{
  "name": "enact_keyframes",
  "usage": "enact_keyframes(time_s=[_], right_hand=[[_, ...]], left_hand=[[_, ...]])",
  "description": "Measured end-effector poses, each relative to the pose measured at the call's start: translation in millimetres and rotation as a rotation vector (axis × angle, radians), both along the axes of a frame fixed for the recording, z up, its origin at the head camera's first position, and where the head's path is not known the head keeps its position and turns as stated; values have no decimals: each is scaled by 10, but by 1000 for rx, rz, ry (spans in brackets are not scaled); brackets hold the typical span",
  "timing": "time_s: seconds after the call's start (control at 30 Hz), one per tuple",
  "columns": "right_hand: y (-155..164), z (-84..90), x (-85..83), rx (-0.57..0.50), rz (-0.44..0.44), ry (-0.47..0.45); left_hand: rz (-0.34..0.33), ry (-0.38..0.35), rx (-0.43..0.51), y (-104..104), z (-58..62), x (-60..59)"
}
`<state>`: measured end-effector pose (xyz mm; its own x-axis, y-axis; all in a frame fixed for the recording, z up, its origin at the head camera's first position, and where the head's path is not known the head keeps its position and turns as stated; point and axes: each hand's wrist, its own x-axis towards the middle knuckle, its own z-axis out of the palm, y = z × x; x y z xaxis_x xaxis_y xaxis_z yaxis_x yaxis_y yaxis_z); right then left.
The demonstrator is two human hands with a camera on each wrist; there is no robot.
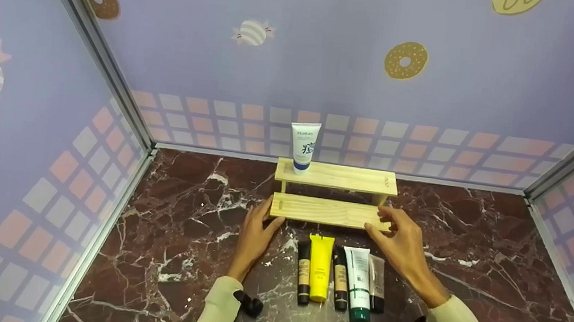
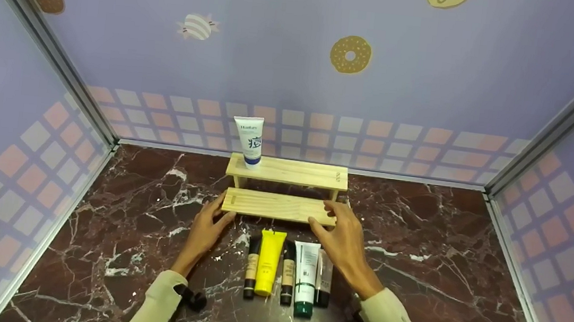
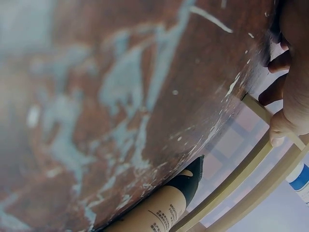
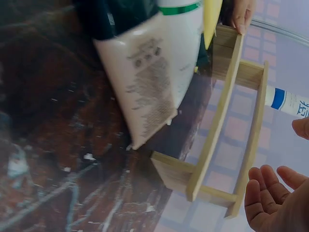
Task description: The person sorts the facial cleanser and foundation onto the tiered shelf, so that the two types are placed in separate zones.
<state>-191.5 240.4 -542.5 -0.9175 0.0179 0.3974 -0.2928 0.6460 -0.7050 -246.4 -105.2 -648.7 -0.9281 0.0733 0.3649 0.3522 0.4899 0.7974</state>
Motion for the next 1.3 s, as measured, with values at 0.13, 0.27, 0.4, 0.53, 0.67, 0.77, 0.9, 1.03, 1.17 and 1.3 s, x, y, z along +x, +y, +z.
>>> enact_keyframes(time_s=[0.13,0.27,0.4,0.53,0.67,0.77,0.9,1.03,1.17,1.3], right_hand=[[39,-74,66,5,-9,-46],[67,-166,132,-1,1,-91],[79,-267,195,-14,22,-110],[84,-358,254,-26,32,-122],[89,-430,309,-23,35,-139],[96,-476,337,-14,44,-142],[116,-533,351,-8,73,-152],[140,-585,343,29,111,-178],[164,-629,328,91,147,-220],[184,-657,315,128,179,-242]], left_hand=[[1,-6,4,3,1,-4],[0,-2,3,2,-1,-6],[-3,4,4,-7,-3,-7],[-4,-11,0,-19,-7,-7],[0,-18,-2,-22,2,-5],[2,-13,1,-22,4,-8],[3,-2,1,-21,-7,-15],[2,-2,3,-17,-12,-11],[-4,-9,11,-11,-2,-5],[1,-10,6,-4,2,-3]])
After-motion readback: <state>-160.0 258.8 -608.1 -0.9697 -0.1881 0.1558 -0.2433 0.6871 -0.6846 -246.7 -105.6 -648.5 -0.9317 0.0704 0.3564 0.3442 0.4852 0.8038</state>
